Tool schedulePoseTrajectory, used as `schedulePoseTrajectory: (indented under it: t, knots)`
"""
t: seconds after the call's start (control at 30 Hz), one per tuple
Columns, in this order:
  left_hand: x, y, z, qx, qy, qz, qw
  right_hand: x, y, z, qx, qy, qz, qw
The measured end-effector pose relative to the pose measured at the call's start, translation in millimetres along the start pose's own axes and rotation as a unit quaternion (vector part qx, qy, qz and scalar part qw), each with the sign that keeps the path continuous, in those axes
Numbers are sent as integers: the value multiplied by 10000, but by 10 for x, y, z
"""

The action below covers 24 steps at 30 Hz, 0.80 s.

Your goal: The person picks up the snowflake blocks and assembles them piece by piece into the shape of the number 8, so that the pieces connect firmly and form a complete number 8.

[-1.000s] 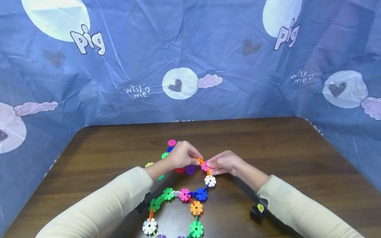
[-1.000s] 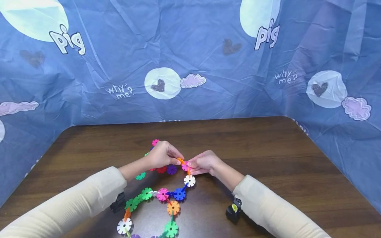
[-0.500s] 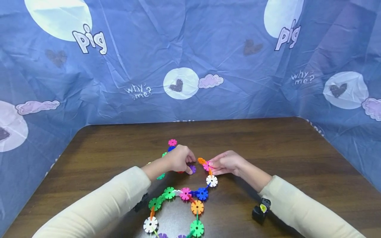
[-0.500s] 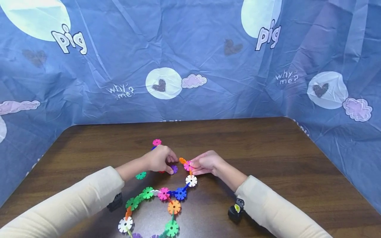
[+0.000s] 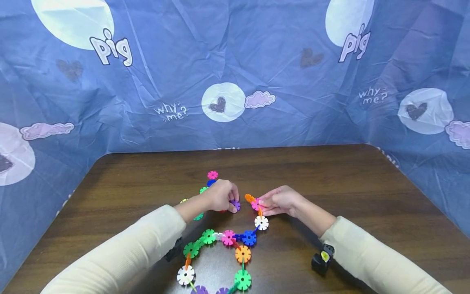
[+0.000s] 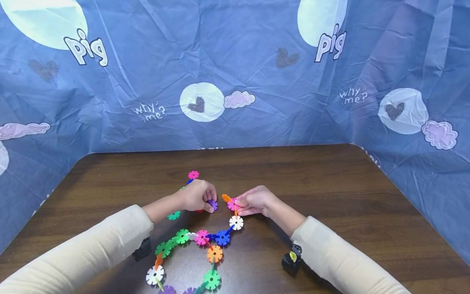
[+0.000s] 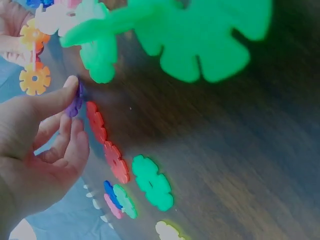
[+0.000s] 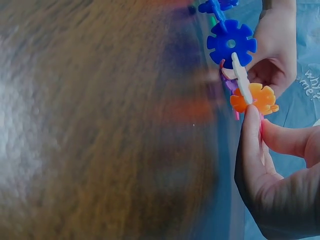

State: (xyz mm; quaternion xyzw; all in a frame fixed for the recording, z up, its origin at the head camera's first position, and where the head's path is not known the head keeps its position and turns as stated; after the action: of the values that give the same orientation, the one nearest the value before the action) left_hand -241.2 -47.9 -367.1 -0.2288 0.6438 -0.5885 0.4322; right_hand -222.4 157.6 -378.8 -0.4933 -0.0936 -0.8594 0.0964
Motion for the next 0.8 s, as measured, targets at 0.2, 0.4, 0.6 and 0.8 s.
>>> schedulePoseTrajectory:
  t: [0.2, 0.4, 0.6, 0.8]
  knots:
    - [51, -40, -2, -193, -420, 1051, 9934, -2, 7, -4, -7, 14, 18, 10000]
    - [63, -73, -43, -66, -1437, 2335, 9617, -10, 1, -25, -132, 55, 92, 9999]
    - [34, -46, -69, -99, -1805, 3254, 9282, -20, 7, -37, -63, 18, 74, 10000]
    - [1, -5, -72, -181, -1770, 3434, 9222, -12, 30, -36, -114, -29, 125, 9999]
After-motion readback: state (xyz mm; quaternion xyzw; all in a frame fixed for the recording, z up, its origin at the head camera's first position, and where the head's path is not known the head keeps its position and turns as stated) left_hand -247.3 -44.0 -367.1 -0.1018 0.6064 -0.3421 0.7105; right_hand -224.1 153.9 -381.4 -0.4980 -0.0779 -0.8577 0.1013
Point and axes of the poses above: each hand's wrist, its own z-axis away from the middle knuckle, its own y-axis out of the palm, x = y × z, the point moved 1 cm from there along -z, towards the middle knuckle, and after that the axes turned 10 degrees about -z, right-handed, at the moved point
